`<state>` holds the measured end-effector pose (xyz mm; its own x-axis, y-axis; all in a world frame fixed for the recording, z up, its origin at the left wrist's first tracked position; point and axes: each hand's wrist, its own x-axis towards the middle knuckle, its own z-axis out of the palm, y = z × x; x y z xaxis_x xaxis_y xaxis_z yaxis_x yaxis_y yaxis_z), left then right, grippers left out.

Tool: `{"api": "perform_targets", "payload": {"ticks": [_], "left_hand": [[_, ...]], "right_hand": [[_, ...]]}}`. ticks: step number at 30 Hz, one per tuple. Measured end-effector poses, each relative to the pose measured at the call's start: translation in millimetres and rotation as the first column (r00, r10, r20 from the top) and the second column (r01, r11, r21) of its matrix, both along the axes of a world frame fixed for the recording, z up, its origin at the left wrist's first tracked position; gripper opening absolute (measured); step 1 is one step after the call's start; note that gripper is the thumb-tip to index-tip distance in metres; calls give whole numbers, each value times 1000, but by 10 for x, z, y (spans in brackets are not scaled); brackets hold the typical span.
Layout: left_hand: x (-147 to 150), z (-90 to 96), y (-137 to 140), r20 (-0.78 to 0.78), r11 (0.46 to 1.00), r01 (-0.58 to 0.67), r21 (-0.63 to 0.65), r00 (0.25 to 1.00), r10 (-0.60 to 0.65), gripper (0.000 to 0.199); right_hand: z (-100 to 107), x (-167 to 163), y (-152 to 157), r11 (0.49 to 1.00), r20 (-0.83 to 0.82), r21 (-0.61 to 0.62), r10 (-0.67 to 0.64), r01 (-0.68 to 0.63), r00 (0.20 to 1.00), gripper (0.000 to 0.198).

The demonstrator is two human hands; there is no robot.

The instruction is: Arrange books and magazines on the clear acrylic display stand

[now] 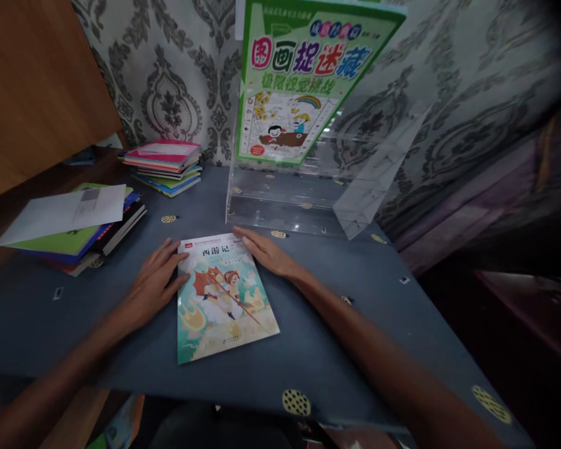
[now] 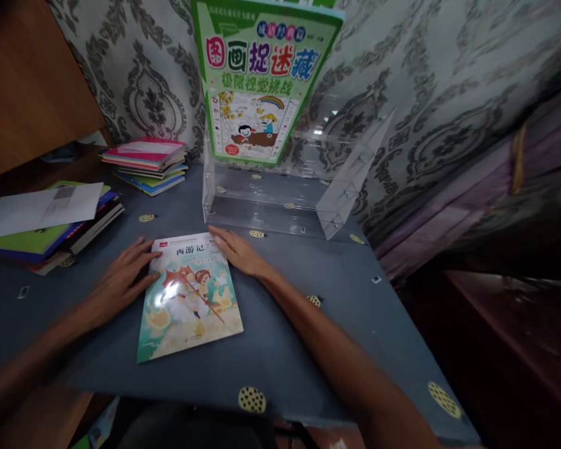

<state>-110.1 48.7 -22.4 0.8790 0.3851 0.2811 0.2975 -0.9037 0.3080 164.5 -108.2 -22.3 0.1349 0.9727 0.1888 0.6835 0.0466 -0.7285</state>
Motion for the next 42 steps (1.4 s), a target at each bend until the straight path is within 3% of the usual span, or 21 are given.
{"api": "perform_targets", "payload": {"ticks": [4,7,11,14,17,20,26,35,39,42], "left_hand": [[285,72,104,-162,997,72,21,984,-68,60],[511,91,202,-236,994,93,-53,966,-103,62],[640,47,294,-222,993,81,-87,970,-98,63],[633,5,304,-188,994,80,-79,978,-94,63],[620,-13,294,-158,994,82,-72,983,-92,62],[623,-7,287,-158,994,88,-72,983,-98,62],[618,5,287,-173,991,102,-87,978,-116,62],[619,-16,305,-160,990,112,-91,979,-126,61],[624,-22,307,-151,990,109,-91,981,-121,62],[622,-14,309,-161,990,105,-99,980,-120,62]], "right_hand": [[-10,3,21,1000,-83,25,-6,8,996,65],[2,-18,33,1000,47,-15,6,-5,999,65],[126,-256,-84,998,280,-60,46,-30,959,59],[281,-677,-299,983,370,-66,182,-169,911,55],[385,-1100,-496,898,381,-79,429,-433,819,55],[395,-1249,-539,852,404,-109,509,-513,760,56],[267,-860,-231,895,384,-124,442,-429,810,55],[10,-217,193,985,394,-63,170,-158,903,54],[14,-165,259,989,453,-85,150,-125,879,55],[40,-312,279,994,522,-102,94,-48,848,54]]}}
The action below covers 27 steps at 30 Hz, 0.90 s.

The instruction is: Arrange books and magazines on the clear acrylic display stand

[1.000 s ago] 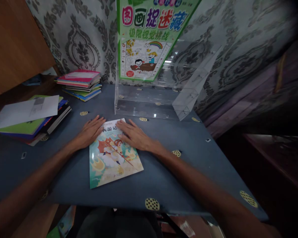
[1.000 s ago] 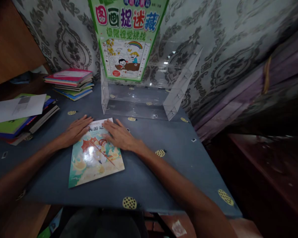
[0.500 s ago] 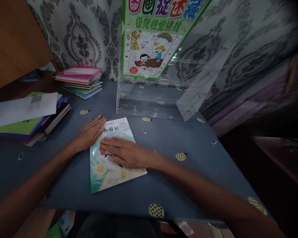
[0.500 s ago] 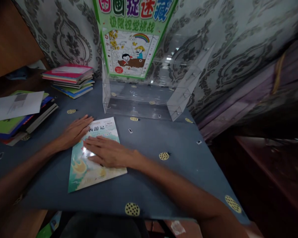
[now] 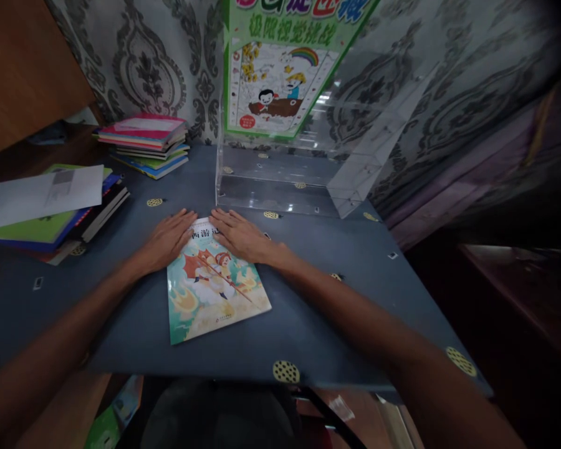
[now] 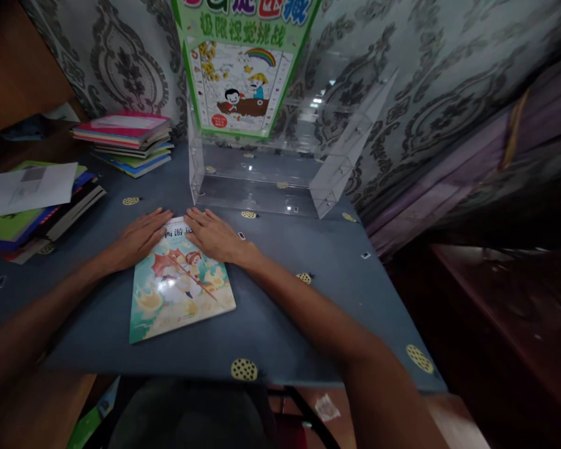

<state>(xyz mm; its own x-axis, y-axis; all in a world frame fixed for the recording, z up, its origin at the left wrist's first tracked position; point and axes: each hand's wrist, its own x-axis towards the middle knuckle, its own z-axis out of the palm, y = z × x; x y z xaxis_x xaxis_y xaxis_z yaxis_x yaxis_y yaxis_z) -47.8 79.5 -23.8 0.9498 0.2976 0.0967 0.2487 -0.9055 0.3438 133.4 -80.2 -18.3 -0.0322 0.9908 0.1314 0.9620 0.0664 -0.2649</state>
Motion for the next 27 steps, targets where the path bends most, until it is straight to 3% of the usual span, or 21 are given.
{"api": "perform_targets", "payload": {"ticks": [5,8,16,19,23,27], "left_hand": [[-5,20,7,-11,1000,2,-6,1000,-2,65],[-8,30,4,-22,1000,4,-1,1000,-4,66],[-6,15,-8,-4,1000,-7,-10,1000,7,65],[-7,8,-3,1,1000,-12,-5,1000,12,64],[-2,15,4,-1,1000,-5,16,1000,5,65],[2,18,11,-12,1000,2,14,1000,-2,67]], "right_hand": [[25,-490,-80,965,38,38,-262,261,964,62],[38,-702,-276,954,14,61,-296,294,955,65],[113,-827,-893,981,10,-5,-192,192,981,62],[164,-1191,-914,994,27,15,-109,108,994,71],[178,-1770,-821,978,41,171,110,-116,993,86],[113,-1849,-889,983,51,152,96,-103,994,84]]}}
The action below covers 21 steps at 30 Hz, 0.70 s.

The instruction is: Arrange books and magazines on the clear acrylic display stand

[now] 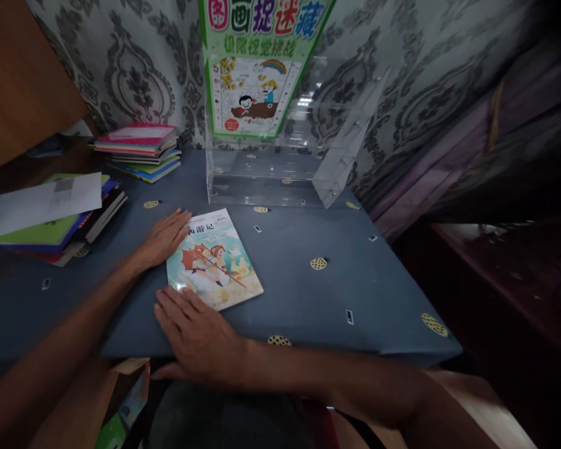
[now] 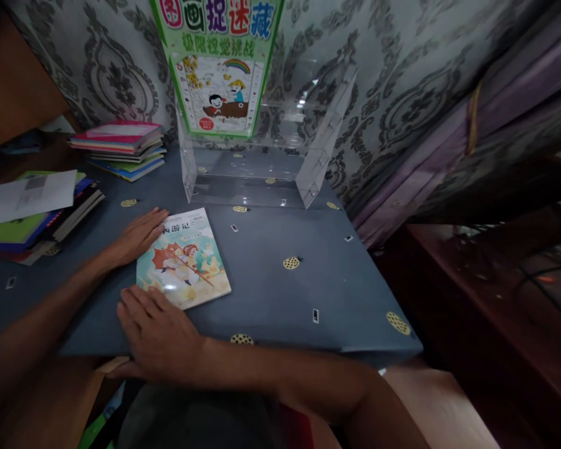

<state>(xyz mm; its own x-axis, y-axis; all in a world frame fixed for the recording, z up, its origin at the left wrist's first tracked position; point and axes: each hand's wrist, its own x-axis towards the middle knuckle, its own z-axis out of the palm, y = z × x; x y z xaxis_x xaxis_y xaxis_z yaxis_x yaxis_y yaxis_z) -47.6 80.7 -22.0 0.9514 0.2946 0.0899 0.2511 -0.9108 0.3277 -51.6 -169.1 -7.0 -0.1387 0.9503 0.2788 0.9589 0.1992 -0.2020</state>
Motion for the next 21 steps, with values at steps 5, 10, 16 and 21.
{"api": "perform_targets", "payload": {"ticks": [5,10,16,21], "left_hand": [[0,-26,1,14,1000,2,-8,1000,-2,67],[-7,1,-59,65,997,-29,-69,997,33,63],[-211,140,-289,266,771,-267,-578,832,487,54],[-455,376,-537,17,97,-93,-991,630,777,29]], "right_hand": [[-75,456,-424,972,-94,-134,-207,194,974,93],[20,827,-700,933,-171,-216,-325,287,930,73],[46,1163,-325,928,-316,-168,-371,333,873,48],[-262,1270,54,911,-400,-81,-401,404,824,56]]}}
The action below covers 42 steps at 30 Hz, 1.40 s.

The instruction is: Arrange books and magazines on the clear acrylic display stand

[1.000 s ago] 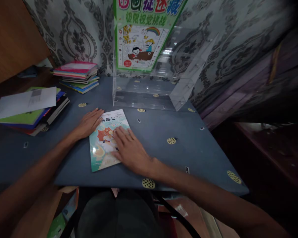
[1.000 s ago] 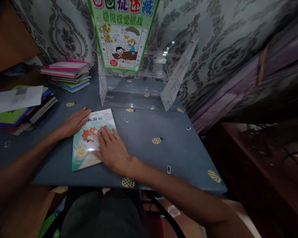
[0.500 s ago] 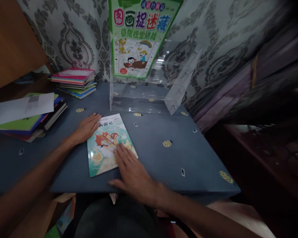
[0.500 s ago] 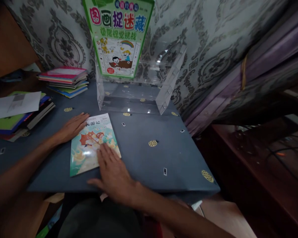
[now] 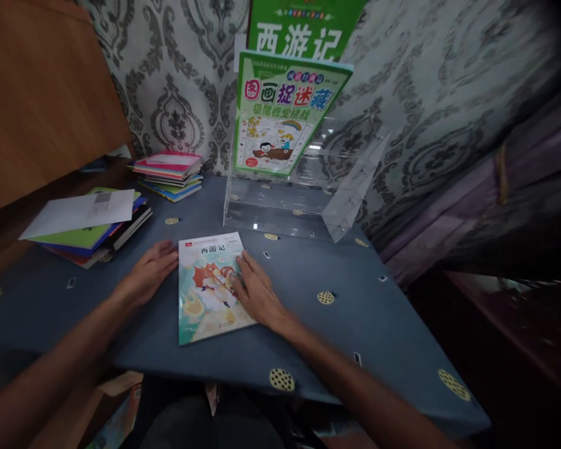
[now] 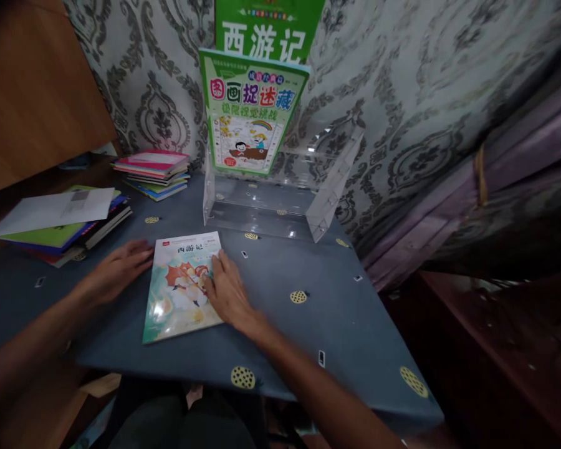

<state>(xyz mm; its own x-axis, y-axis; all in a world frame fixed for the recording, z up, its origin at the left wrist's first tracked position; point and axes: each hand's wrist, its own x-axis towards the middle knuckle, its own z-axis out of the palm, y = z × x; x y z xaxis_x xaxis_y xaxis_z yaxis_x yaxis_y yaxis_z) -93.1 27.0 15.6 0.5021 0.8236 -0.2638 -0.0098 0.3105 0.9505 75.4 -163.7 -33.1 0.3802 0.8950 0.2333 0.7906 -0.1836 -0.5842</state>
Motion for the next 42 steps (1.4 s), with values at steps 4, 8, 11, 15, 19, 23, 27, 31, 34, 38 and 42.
{"api": "perform_targets", "payload": {"ticks": [4,8,11,15,19,23,27,31,34,38,42], "left_hand": [[-53,222,-106,42,979,-26,-202,999,35,20],[-54,300,-92,35,962,-49,-270,998,61,21],[-66,273,-44,33,951,-39,-308,998,51,23],[-67,195,-56,51,936,85,-341,996,-72,19],[-24,140,-175,96,893,290,-343,957,-274,27],[47,192,-246,212,880,380,-286,920,-329,38],[156,257,-254,309,866,452,-214,872,-380,49],[252,277,-242,331,872,456,-176,862,-384,58],[279,319,-194,336,883,451,-134,859,-388,64],[262,380,-88,340,892,447,-61,850,-403,70],[227,339,-36,308,865,498,-61,834,-458,72]], "right_hand": [[-155,-1,56,998,-16,60,-16,17,1000,57],[-162,22,41,996,-46,91,-15,19,999,59],[-150,32,39,994,-71,103,-22,29,997,61],[-159,39,28,991,-111,129,-21,36,994,61],[-139,35,5,990,-162,136,-3,26,987,65],[-57,6,-14,980,-295,180,-31,87,955,73],[22,-3,-22,940,-514,238,-90,243,853,78],[202,58,-9,904,-728,336,71,265,681,63],[460,122,-12,865,-759,447,231,228,609,49],[704,165,-66,831,-640,523,236,190,732,34],[637,191,-141,868,-555,481,196,120,809,28]]}}
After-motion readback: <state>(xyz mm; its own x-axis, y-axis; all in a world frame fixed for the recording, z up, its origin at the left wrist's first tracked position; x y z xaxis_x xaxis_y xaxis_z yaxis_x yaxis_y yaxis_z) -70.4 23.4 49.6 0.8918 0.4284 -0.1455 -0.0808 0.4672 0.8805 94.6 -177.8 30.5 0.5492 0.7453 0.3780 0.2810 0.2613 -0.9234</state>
